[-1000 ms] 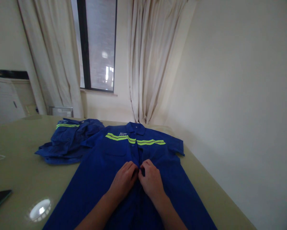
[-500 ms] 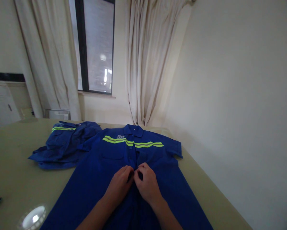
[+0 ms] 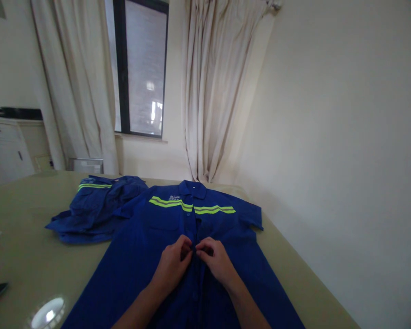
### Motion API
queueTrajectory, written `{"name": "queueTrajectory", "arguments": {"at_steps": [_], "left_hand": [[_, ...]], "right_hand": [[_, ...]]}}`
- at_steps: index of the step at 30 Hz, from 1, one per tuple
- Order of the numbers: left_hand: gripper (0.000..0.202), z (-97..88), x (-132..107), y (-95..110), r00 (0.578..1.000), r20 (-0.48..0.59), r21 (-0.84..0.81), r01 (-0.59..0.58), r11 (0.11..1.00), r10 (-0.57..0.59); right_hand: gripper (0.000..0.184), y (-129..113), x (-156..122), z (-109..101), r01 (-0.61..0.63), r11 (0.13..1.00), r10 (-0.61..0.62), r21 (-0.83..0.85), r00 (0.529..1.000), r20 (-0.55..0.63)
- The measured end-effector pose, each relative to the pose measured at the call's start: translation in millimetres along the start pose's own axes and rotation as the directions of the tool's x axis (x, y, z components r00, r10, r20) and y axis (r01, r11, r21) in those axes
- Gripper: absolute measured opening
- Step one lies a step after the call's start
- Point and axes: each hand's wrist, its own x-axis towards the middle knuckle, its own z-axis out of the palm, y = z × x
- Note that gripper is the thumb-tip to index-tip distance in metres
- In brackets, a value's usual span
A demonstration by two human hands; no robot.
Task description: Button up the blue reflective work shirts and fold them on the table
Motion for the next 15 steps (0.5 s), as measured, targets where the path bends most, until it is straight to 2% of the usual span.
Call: {"name": "queueTrajectory", "arguments": {"at_steps": [3, 9, 13, 15], "left_hand": [[0.025, 1.3, -1, -1, 1.000, -0.007, -0.038, -0.004, 0.999, 0.004], [0.020, -0.6, 1, 1, 0.999, 0.018, -0.156, 0.029, 0.987, -0.026], [0.016, -4.7, 7, -2, 0.998, 0.040, -0.225, 0.056, 0.973, -0.048], [0.018, -5.8, 8, -2, 0.998, 0.043, -0.198, 0.048, 0.979, -0.041]], "right_hand": [[0.013, -1, -1, 3, 0.002, 0.999, -0.003, -0.050, 1.000, -0.018], [0.018, -12, -4, 7, 0.054, 0.976, -0.059, -0.212, 0.998, -0.018], [0.011, -12, -3, 7, 0.019, 0.984, -0.033, -0.179, 0.997, -0.076], [0.008, -10, -2, 7, -0.010, 0.991, -0.005, -0.132, 0.993, -0.116]]}}
